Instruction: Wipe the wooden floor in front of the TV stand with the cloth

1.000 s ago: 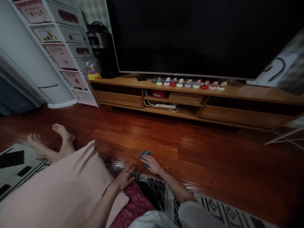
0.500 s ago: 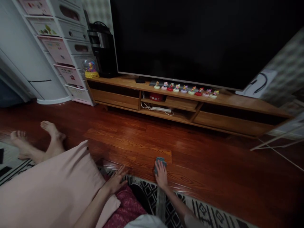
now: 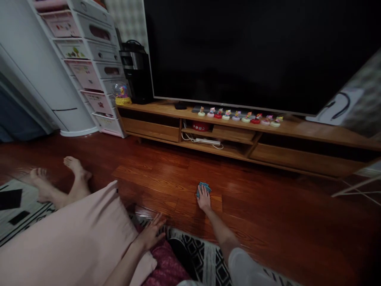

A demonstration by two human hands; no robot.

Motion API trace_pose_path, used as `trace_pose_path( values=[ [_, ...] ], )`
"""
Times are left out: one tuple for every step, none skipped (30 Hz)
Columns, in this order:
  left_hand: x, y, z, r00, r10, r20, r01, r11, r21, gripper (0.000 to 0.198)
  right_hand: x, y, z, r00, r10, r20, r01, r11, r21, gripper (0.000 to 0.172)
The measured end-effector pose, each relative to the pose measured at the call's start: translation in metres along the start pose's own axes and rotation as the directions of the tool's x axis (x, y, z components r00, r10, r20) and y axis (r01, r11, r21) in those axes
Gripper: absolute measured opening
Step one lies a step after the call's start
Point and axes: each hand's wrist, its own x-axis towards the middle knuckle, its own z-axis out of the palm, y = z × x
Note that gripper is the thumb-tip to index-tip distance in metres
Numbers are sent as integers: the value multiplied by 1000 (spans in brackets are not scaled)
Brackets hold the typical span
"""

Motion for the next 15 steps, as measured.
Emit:
trace_pose_path(
  values=[
    [0,0,0,1000,3,-2,-3,1000,-6,67,0,2,0,1000,4,-1,-4,1000,-4,68],
    [1,-1,0,1000,7,-5,-7,1000,-9,67,-5,3,2,1000,-4,4,4,1000,-9,66],
    [1,-1,1,1000,12,-5,-12,1000,-10,67,-13,2,6,999,-31,12,31,999,-14,66],
    [1,-2,2,1000,15,-4,-15,1000,-10,67,-26,0,13,997,-79,22,79,997,-13,66],
    [1,-2,3,1000,17,-2,-17,1000,-8,67,-42,-4,21,989,-143,33,144,990,-5,67],
    [2,-3,4,1000,20,-2,-20,1000,-7,68,-61,-8,31,975,-216,45,215,976,11,69],
    [2,-3,5,1000,23,-5,-24,1000,-6,68,-81,-12,41,956,-286,56,285,958,37,71],
    [2,-4,6,1000,26,-6,-26,1000,-5,68,-101,-17,52,941,-330,66,326,943,66,74],
    [3,-5,8,1000,27,-8,-27,1000,-4,67,-119,-21,61,936,-345,76,338,937,91,77],
    [3,-5,8,1000,27,-10,-27,1000,-1,67,-134,-26,69,937,-341,81,331,937,112,79],
    [3,-6,9,1000,26,-10,-26,1000,2,67,-145,-31,74,941,-329,83,318,940,127,80],
    [2,-6,9,1000,24,-6,-24,1000,5,66,-150,-36,77,944,-319,81,306,942,136,81],
    [2,-6,9,1000,23,-2,-23,1000,6,67,-149,-39,76,947,-312,73,301,944,139,80],
    [2,-6,8,1000,24,0,-24,1000,7,67,-142,-42,74,950,-308,60,298,945,136,79],
    [2,-5,7,1000,25,3,-25,1000,7,67,-131,-44,69,954,-298,41,291,948,126,77]
  ],
)
